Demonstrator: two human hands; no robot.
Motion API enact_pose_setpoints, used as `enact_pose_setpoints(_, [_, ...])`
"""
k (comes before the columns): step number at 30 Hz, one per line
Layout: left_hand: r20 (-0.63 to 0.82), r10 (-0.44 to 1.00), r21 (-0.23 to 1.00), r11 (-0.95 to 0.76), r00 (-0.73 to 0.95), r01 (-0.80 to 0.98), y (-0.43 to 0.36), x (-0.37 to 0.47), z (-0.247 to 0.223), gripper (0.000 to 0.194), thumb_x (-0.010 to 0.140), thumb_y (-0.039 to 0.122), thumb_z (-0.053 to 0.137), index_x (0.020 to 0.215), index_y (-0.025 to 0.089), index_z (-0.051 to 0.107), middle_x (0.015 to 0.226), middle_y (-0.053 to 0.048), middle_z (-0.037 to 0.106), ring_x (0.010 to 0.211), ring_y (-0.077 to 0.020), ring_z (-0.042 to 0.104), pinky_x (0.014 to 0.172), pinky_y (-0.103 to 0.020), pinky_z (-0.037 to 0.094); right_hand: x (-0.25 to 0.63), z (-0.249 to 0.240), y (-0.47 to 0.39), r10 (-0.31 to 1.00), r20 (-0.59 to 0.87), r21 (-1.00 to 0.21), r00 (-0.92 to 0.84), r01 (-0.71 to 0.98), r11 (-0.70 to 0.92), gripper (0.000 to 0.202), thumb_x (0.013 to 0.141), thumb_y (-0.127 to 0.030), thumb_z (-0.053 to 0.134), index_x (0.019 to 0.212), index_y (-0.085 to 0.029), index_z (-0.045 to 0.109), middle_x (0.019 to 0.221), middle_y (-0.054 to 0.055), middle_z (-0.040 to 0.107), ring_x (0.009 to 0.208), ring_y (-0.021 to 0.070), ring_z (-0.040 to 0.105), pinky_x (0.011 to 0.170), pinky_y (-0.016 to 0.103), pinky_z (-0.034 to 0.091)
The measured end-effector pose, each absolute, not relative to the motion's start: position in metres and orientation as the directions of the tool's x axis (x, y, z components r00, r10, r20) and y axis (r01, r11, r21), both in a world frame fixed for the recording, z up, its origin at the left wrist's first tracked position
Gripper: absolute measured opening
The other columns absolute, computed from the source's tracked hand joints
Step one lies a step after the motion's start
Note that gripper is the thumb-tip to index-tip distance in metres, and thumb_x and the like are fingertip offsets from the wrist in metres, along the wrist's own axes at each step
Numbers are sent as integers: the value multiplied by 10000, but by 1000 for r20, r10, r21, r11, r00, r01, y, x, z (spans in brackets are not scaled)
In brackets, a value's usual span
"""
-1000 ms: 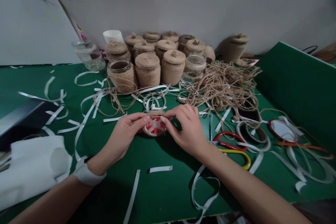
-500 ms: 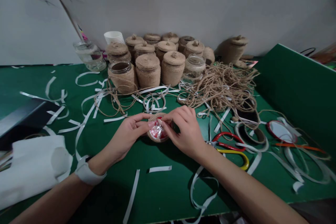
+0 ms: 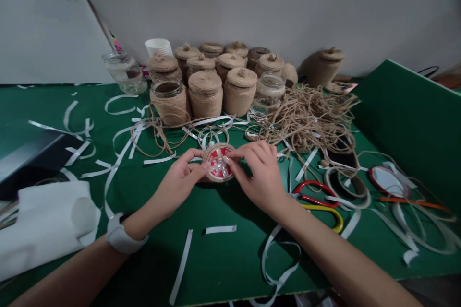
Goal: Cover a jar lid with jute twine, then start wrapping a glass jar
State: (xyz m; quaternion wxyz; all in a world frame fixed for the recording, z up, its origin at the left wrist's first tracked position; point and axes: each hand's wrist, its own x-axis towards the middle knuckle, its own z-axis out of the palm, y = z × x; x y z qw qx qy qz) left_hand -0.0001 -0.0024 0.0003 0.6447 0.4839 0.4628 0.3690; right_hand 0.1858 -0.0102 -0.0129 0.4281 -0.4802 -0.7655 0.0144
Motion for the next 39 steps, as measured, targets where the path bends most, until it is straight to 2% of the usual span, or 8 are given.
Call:
enact_pose_setpoints(5, [-233, 911, 969, 246, 341, 4, -4, 0, 5, 310, 766, 388, 735, 933, 186, 569, 696, 1, 728, 692, -164, 698, 693, -262, 528, 184, -14, -11, 733, 656, -443, -179, 695, 566, 81, 920, -262, 591, 858, -223, 625, 815, 14, 699, 832, 183, 562, 756, 353, 372])
enact_pose_setpoints(9, [-249, 910, 968, 247, 332, 50, -4, -1, 5, 315, 742, 401, 753, 900, 189, 582, 778, -20, 753, 702, -169, 702, 675, -256, 522, 183, -14, -12, 733, 654, -448, -189, 684, 576, 70, 916, -256, 592, 860, -228, 625, 814, 12, 699, 827, 181, 565, 765, 356, 377])
enact_pose_setpoints(13, [-252, 907, 967, 246, 336, 62, -3, -1, 4, 328, 740, 398, 751, 942, 198, 587, 792, -24, 763, 721, -183, 712, 679, -259, 517, 182, -15, -12, 729, 659, -452, -187, 676, 582, 64, 917, -248, 586, 870, -229, 625, 805, 11, 691, 827, 180, 563, 765, 353, 379])
enact_pose_setpoints(18, [-227, 909, 974, 210, 349, 87, -2, -1, 3, 317, 770, 415, 717, 969, 199, 597, 712, -7, 739, 678, -179, 698, 646, -258, 504, 182, -17, -11, 749, 634, -457, -191, 689, 562, 68, 917, -249, 582, 878, -235, 636, 805, 14, 689, 837, 185, 563, 766, 360, 371])
enact_pose_setpoints(26, [-251, 888, 967, 242, 386, 73, -3, -1, 4, 232, 760, 347, 729, 868, 196, 590, 761, -2, 736, 745, -179, 709, 699, -260, 525, 181, -16, -13, 734, 649, -447, -201, 680, 581, 66, 916, -236, 582, 860, -226, 615, 815, 13, 686, 820, 181, 549, 751, 354, 377])
enact_pose_setpoints(31, [-264, 886, 964, 254, 382, 79, -2, 0, 4, 313, 729, 345, 750, 964, 188, 616, 869, -40, 754, 819, -211, 719, 744, -304, 549, 180, -20, -13, 760, 611, -469, -223, 671, 574, 45, 911, -233, 586, 897, -239, 628, 858, 9, 691, 859, 183, 556, 760, 355, 383])
enact_pose_setpoints(35, [-258, 894, 966, 226, 368, 128, -1, 0, 3, 272, 756, 396, 723, 896, 177, 646, 788, -26, 720, 763, -192, 693, 696, -283, 536, 179, -19, -12, 763, 604, -485, -229, 654, 580, 54, 916, -236, 583, 888, -235, 629, 844, 8, 693, 850, 182, 552, 757, 352, 384])
enact_pose_setpoints(39, [-269, 901, 962, 233, 341, 143, 0, -2, 2, 333, 760, 449, 705, 911, 154, 674, 729, -25, 688, 695, -181, 649, 634, -270, 501, 178, -16, -12, 751, 624, -472, -218, 661, 583, 32, 905, -246, 605, 922, -225, 621, 879, 14, 699, 854, 184, 553, 772, 358, 381])
